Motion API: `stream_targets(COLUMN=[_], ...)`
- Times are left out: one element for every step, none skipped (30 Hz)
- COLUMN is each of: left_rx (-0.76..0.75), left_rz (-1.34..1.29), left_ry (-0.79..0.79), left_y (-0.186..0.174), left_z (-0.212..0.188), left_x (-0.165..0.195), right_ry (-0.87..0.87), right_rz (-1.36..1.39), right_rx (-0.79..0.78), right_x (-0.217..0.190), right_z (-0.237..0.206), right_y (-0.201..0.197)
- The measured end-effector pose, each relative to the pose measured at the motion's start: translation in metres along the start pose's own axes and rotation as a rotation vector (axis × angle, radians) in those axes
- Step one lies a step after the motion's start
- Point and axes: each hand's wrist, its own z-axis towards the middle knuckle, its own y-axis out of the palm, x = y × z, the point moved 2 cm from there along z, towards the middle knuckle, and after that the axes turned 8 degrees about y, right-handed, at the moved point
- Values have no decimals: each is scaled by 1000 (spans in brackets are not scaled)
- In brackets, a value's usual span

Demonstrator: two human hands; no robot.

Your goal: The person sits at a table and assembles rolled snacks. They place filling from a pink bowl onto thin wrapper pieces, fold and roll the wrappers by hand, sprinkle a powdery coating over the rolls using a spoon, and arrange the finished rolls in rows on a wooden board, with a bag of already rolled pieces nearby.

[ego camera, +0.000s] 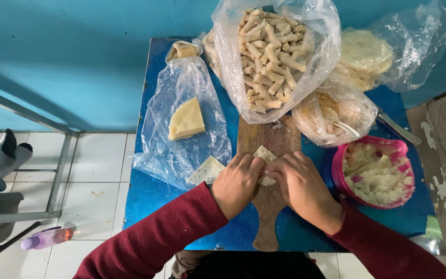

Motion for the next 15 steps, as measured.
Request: stream_targets(left_rx=[-8,-17,-27,39,104,168,145,122,101,77,54,30,26,22,17], left_rz=[-16,-34,-51,-15,20,54,40,25,12,0,-12,-23,-23,-25,-29], left_ry=[-4,-8,-11,29,71,111,102,92,84,64,42,21,39,53,62], left_y=[-1,-2,-2,-5,-8,-10,-10,-11,-12,-12,-12,-12,-12,-12,-11], left_z=[0,0,1,2,2,3,3,3,3,3,2,0,0,0,-1], left_x=[-1,-1,-1,-2,-2,0,0,-1,-2,-2,-1,-2,-2,-2,-1], right_ry=[27,55,85,85,85,87,80,73,65,38,11,-17,-3,13,29], right_rz=[13,26,39,51,63,74,94,114,132,118,104,90,71,54,38], right_rx=[-9,-19,-28,-15,-1,11,9,7,7,13,18,24,12,-4,-25], right_x=[2,4,6,7,9,10,11,11,11,9,8,5,4,3,2], right_z=[0,1,1,3,6,8,8,10,10,10,8,7,7,6,5], right_y=[0,0,0,1,1,1,1,1,0,0,-2,-2,-3,-4,-4])
